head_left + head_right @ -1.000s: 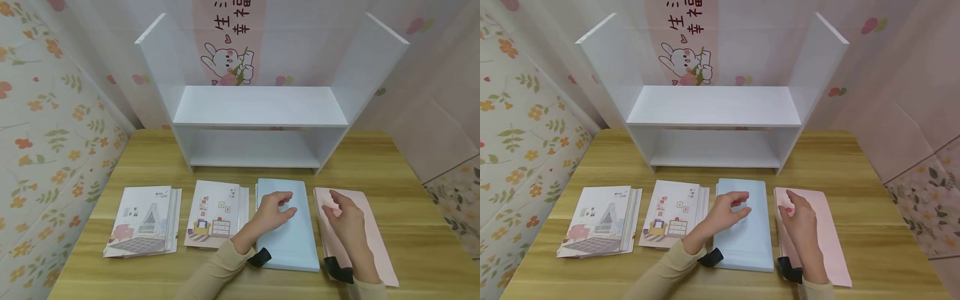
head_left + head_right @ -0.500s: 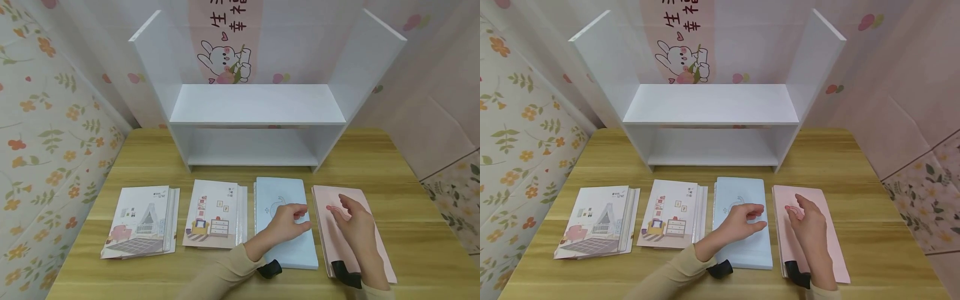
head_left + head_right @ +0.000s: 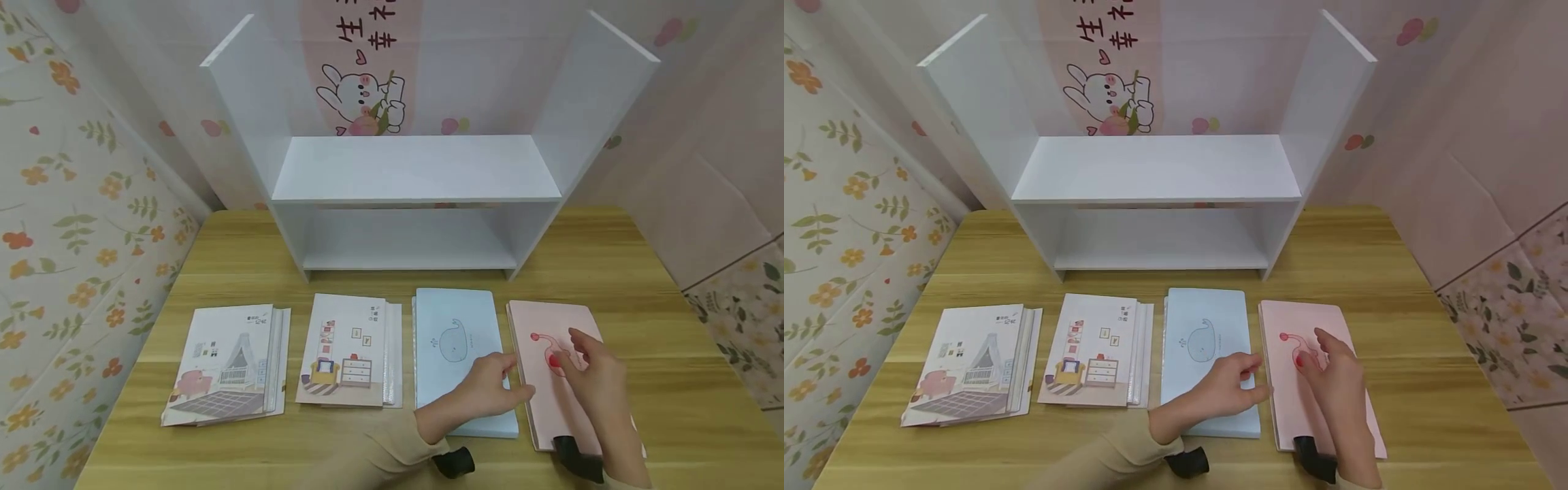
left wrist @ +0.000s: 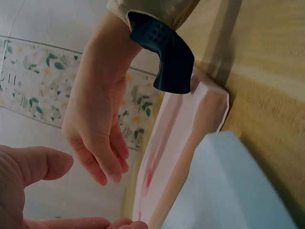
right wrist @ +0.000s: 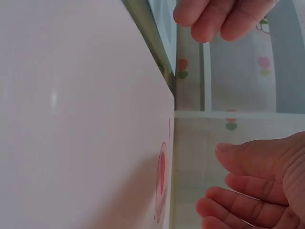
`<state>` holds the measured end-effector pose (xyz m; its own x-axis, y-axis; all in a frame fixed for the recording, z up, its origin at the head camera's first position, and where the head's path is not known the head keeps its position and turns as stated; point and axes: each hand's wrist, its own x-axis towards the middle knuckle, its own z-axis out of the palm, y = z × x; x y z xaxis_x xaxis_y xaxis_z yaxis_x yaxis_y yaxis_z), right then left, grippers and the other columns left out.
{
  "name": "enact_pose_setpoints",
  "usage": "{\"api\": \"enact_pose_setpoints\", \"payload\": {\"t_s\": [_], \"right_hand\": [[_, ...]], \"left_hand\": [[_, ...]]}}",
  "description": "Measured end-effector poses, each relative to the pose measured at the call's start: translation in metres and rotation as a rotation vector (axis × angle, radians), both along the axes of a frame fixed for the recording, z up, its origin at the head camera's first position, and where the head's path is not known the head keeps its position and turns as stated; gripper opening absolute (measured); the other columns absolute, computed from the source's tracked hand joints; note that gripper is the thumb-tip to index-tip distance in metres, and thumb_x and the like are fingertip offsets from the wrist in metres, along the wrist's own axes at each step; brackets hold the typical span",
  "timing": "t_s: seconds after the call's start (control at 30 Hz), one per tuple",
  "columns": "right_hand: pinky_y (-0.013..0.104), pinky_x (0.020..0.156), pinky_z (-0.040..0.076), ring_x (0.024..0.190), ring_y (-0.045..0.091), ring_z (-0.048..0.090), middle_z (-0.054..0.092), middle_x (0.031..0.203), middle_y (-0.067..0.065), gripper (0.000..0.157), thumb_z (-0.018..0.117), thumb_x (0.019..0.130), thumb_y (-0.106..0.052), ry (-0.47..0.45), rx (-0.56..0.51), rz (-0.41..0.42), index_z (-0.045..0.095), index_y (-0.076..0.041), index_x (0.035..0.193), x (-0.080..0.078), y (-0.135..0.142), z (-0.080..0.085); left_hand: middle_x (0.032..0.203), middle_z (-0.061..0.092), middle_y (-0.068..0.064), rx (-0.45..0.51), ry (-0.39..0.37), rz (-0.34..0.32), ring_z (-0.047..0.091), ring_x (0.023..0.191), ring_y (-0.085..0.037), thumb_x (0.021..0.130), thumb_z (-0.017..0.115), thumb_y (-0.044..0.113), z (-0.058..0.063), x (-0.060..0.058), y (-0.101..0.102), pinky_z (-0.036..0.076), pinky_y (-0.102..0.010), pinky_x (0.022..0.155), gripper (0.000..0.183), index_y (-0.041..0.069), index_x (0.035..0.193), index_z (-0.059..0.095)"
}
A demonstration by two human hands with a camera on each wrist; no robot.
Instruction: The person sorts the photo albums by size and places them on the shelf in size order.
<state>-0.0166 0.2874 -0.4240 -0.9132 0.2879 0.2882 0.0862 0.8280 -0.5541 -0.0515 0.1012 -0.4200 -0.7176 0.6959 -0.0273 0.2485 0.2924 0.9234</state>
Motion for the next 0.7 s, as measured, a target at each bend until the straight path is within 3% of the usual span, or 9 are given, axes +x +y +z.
{"api": "enact_pose_setpoints", "payload": {"t_s": [0.07,0.2,0.33,0.43,0.57,0.7], "right_hand": [[0.06,0.075,0.047,0.088,0.049,0.059,0.061,0.101,0.034,0.041,0.072,0.076,0.003,0.0,0.006,-0.015,0.058,0.012,0.113,0.002,0.001,-0.001],[0.059,0.074,0.048,0.087,0.048,0.059,0.062,0.1,0.033,0.041,0.072,0.075,0.002,-0.005,0.028,-0.041,0.058,0.011,0.113,0.006,0.005,-0.002],[0.06,0.075,0.047,0.09,0.049,0.058,0.06,0.103,0.035,0.043,0.072,0.076,0.0,-0.06,0.028,-0.07,0.056,0.013,0.114,0.012,0.012,0.0],[0.061,0.076,0.046,0.093,0.051,0.056,0.057,0.106,0.037,0.046,0.072,0.078,-0.004,-0.137,0.034,-0.098,0.054,0.014,0.116,0.018,0.019,0.003],[0.061,0.076,0.045,0.095,0.052,0.055,0.055,0.107,0.039,0.049,0.071,0.079,-0.009,-0.218,0.053,-0.111,0.051,0.016,0.116,0.027,0.029,0.004],[0.06,0.079,0.042,0.099,0.053,0.051,0.051,0.111,0.041,0.053,0.068,0.083,-0.014,-0.322,0.047,-0.121,0.047,0.017,0.119,0.035,0.038,0.004]], "left_hand": [[0.107,0.064,-0.008,0.015,-0.02,-0.012,0.054,0.094,-0.008,0.086,0.064,0.018,-0.001,0.003,0.002,0.045,-0.017,0.076,0.043,0.002,0.125,0.058],[0.117,0.063,-0.004,0.071,-0.064,-0.019,0.052,0.106,-0.006,0.085,0.064,0.015,-0.003,0.01,0.006,0.045,-0.02,0.085,0.045,0.007,0.129,0.054],[0.121,0.061,0.0,0.119,-0.241,0.026,0.052,0.105,-0.003,0.083,0.065,0.013,0.0,0.019,0.01,0.044,-0.02,0.086,0.052,0.012,0.133,0.051],[0.109,0.067,-0.001,0.165,-0.424,0.068,0.059,0.087,-0.004,0.082,0.065,0.009,0.005,0.026,0.012,0.048,-0.019,0.075,0.055,0.016,0.134,0.05],[0.092,0.071,-0.004,0.222,-0.607,0.141,0.059,0.067,-0.005,0.08,0.063,0.003,0.01,0.035,0.015,0.047,-0.018,0.063,0.05,0.014,0.128,0.055],[0.1,0.069,0.0,0.243,-0.703,0.214,0.057,0.085,-0.004,0.078,0.062,0.002,0.013,0.044,0.021,0.044,-0.022,0.08,0.041,0.014,0.117,0.061]]}}
